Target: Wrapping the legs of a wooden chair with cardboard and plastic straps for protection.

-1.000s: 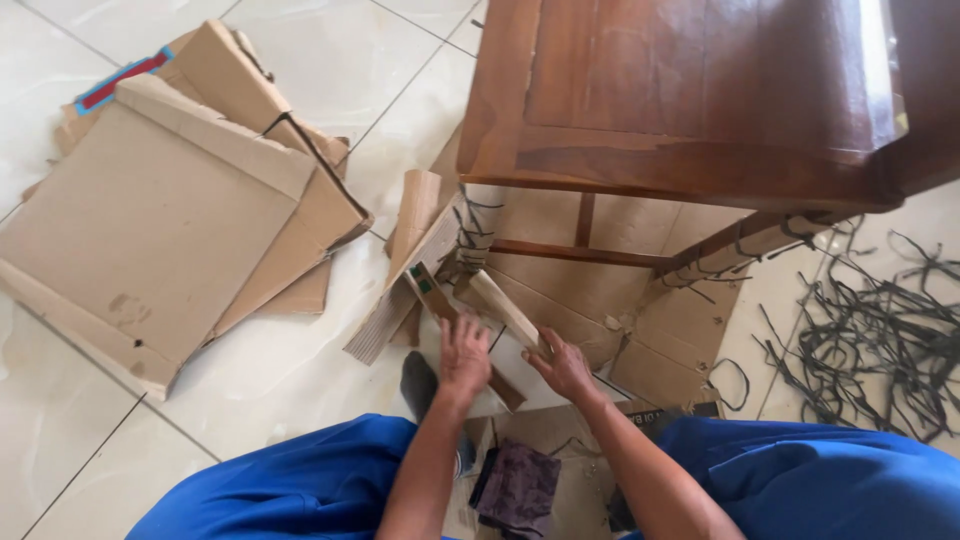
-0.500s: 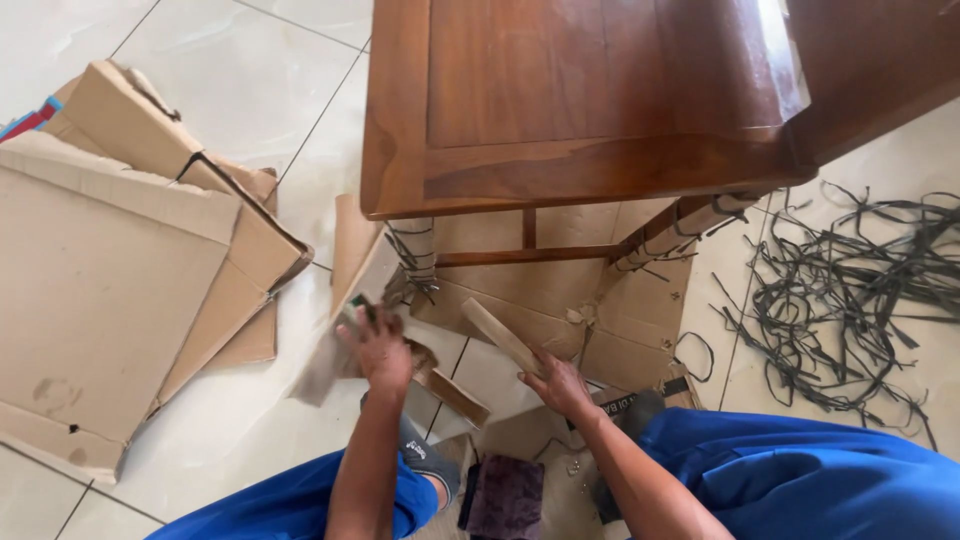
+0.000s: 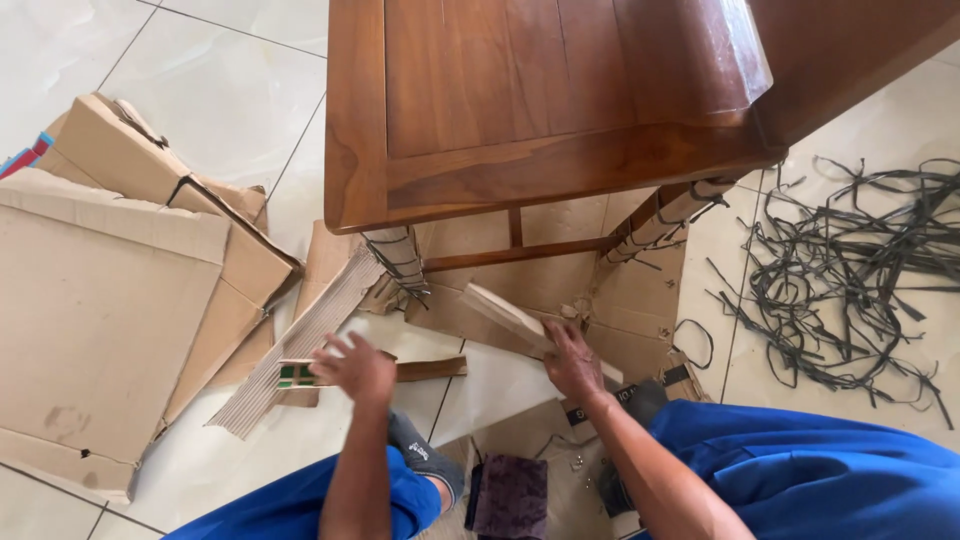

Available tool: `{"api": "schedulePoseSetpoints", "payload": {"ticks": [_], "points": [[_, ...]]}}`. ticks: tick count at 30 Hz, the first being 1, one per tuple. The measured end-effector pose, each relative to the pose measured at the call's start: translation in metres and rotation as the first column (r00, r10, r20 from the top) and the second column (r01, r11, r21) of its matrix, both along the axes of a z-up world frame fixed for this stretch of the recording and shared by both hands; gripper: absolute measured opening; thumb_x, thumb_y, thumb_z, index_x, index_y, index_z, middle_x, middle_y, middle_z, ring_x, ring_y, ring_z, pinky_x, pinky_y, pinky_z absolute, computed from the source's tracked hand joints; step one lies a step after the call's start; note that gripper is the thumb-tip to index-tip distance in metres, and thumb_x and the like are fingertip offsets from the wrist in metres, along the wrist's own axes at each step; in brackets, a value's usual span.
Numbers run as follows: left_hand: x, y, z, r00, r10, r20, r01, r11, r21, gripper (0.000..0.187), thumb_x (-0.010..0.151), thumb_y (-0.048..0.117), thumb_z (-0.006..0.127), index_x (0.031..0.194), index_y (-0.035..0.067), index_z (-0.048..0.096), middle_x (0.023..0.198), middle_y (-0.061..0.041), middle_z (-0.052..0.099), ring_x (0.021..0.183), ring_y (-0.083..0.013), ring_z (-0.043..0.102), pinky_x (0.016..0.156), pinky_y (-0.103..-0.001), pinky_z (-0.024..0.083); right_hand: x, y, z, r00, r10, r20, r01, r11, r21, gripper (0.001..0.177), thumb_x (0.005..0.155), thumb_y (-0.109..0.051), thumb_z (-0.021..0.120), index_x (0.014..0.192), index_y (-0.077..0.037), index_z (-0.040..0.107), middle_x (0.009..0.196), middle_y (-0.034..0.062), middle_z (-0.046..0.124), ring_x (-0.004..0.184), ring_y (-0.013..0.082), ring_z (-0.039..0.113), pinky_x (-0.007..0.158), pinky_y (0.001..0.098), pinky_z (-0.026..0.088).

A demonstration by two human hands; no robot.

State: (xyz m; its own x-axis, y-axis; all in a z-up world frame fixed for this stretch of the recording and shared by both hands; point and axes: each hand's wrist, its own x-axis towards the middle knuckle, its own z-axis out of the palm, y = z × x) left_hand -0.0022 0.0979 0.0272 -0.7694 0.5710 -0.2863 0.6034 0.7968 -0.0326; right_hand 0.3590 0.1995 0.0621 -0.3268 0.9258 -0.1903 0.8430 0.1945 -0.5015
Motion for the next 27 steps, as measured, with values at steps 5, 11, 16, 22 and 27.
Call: {"api": "schedulePoseSetpoints", "payload": {"ticks": [5, 11, 16, 22, 27], "points": [[0.060, 0.037, -0.040, 0.978, -0.202, -0.047, 0.207, 0.935, 0.288, 0.043, 0.094, 0.041, 0.056, 0.132, 0.020, 0.055, 0.129, -0.012, 0.061, 0.122, -0.0381, 0.058, 0.099, -0.058, 0.041, 0.011, 0.050, -0.031, 0.992, 0.121, 0.042, -0.127, 0.893, 0.432, 0.071, 0.074, -0.017, 0.075, 0.141, -0.035, 0.060, 0.105, 0.0059, 0.062, 0.104, 0.0305, 0.069, 0.085, 0.0473, 0.057], [0.121, 0.096, 0.003, 0.743, -0.501, -0.444, 0.665, 0.479, 0.573, 0.021, 0.083, 0.027, 0.072, 0.101, 0.024, 0.062, 0.099, 0.004, 0.057, 0.099, -0.0167, 0.061, 0.090, -0.033, 0.046, 0.006, 0.125, 0.001, 0.952, 0.247, 0.179, -0.296, 0.604, 0.740, 0.069, 0.073, -0.025, 0.071, 0.139, -0.042, 0.063, 0.101, -0.0043, 0.055, 0.095, 0.0157, 0.058, 0.099, 0.0332, 0.041], [0.131, 0.129, 0.082, 0.658, -0.575, -0.486, 0.739, 0.371, 0.562, 0.062, 0.072, 0.021, 0.081, 0.129, 0.014, 0.059, 0.130, -0.010, 0.060, 0.129, -0.0274, 0.056, 0.113, -0.047, 0.039, -0.017, 0.141, 0.068, 0.918, 0.379, 0.117, -0.309, 0.497, 0.811, 0.051, 0.082, -0.021, 0.071, 0.130, -0.035, 0.069, 0.100, 0.0016, 0.057, 0.090, 0.0214, 0.061, 0.095, 0.0366, 0.046], [0.113, 0.155, 0.062, 0.689, -0.638, -0.346, 0.722, 0.557, 0.411, 0.082, 0.071, 0.024, 0.087, 0.146, 0.022, 0.054, 0.129, 0.000, 0.063, 0.132, -0.0214, 0.054, 0.118, -0.057, 0.034, -0.030, 0.159, 0.051, 0.902, 0.414, 0.123, -0.388, 0.654, 0.649, 0.064, 0.078, -0.020, 0.080, 0.138, -0.037, 0.063, 0.112, 0.0058, 0.061, 0.110, 0.0273, 0.064, 0.110, 0.0453, 0.042], [0.113, 0.159, 0.060, 0.681, -0.675, -0.286, 0.716, 0.531, 0.453, 0.072, 0.073, 0.017, 0.082, 0.141, 0.024, 0.058, 0.123, 0.000, 0.058, 0.127, -0.0218, 0.055, 0.118, -0.060, 0.032, -0.025, 0.156, 0.068, 0.897, 0.435, 0.080, -0.416, 0.769, 0.485, 0.066, 0.079, -0.023, 0.080, 0.141, -0.035, 0.060, 0.118, 0.0072, 0.062, 0.116, 0.0297, 0.064, 0.111, 0.0479, 0.043]]}}
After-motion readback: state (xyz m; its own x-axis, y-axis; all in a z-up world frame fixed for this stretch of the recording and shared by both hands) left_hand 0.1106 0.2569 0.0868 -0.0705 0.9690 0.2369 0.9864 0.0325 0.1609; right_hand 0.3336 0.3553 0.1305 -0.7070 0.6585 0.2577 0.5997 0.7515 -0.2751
